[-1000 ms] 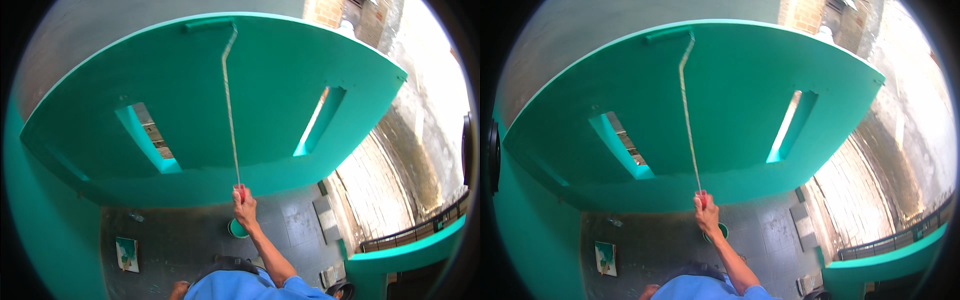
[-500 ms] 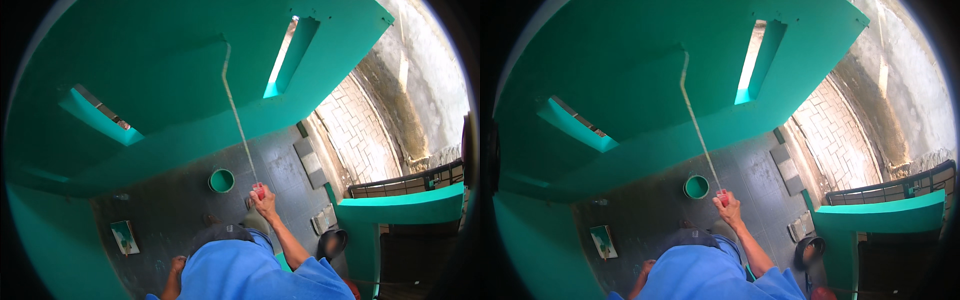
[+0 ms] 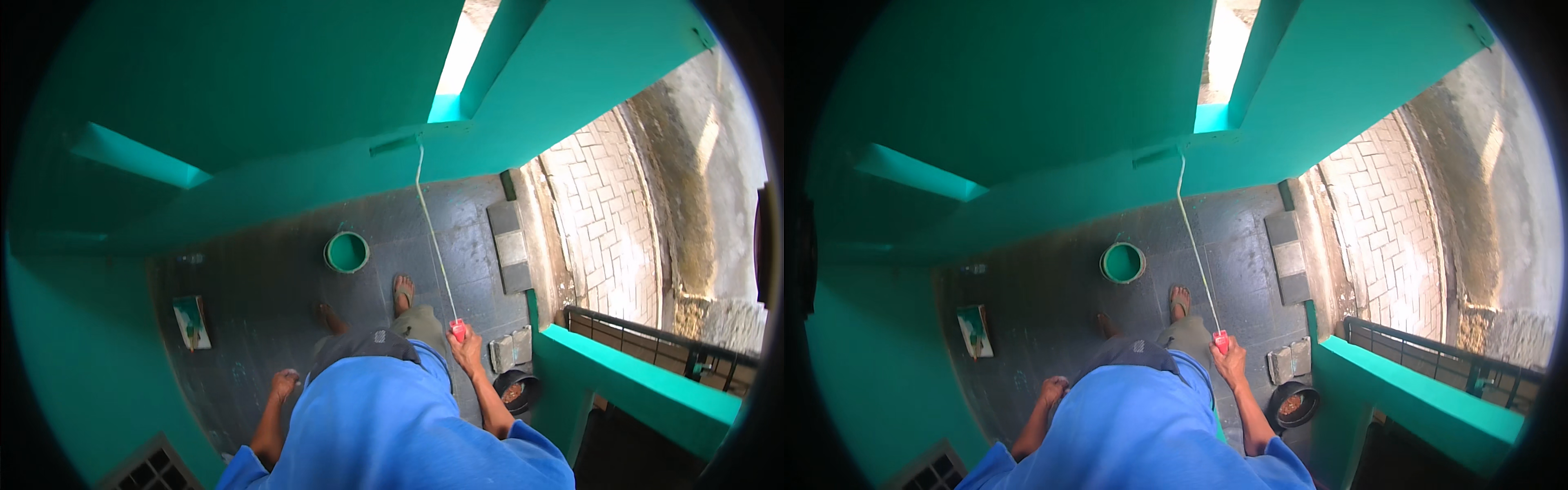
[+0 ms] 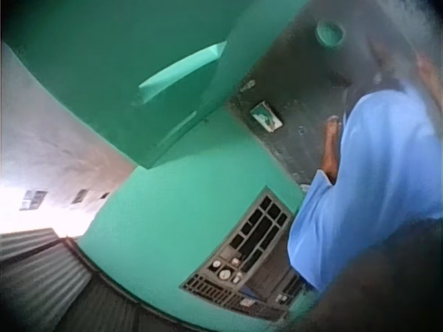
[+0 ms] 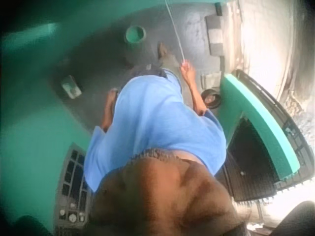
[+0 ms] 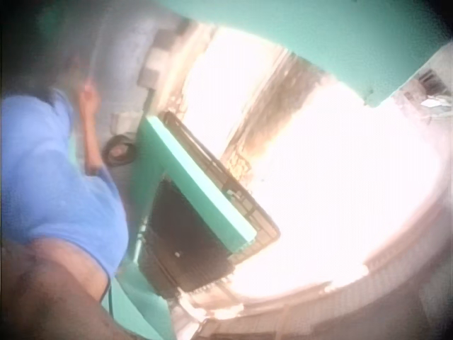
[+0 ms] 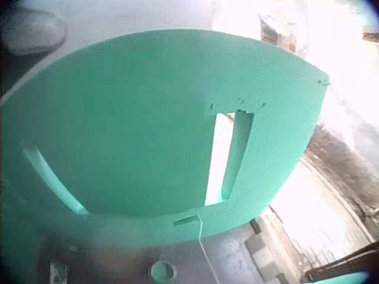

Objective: The person uses a paint roller on an extension pole to apply green paint to a ceiling. They repeatedly dip the roller into a bucket and roll it across the surface, covering the area with fresh paint.

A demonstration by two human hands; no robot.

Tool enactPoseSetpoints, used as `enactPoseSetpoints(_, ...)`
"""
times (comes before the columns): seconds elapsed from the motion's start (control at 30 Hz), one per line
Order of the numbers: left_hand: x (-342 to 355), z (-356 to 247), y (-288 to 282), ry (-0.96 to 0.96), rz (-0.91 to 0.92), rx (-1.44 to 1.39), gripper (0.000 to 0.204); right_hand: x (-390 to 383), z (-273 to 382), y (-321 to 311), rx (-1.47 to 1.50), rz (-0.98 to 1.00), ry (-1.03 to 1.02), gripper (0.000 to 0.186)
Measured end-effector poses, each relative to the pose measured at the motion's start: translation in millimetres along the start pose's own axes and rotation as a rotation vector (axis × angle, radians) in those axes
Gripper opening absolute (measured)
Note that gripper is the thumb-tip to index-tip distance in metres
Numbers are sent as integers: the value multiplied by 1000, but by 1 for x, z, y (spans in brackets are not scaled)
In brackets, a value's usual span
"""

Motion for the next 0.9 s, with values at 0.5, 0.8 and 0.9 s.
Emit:
enactPoseSetpoints(0.5,-96,114,105,-150,-235,-192,22,58,-19,52,-307,572,-153,28)
enactPoseSetpoints(0.8,-161,145,144,-183,-247,-134,32,53,-24,107,-346,690,-204,26)
enactPoseSetpoints(0.9,-162,176,155,-103,-196,-41,40,37,-11,117,-327,703,-192,27)
Point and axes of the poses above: each hand's wrist, its own x-axis towards the middle knuckle, its own y-axis out of the palm, z = x × y, the point moved 8 cm from there along x, towards the middle knuckle, and after that the axes turned 5 degrees about -z, right-handed, at the moved point
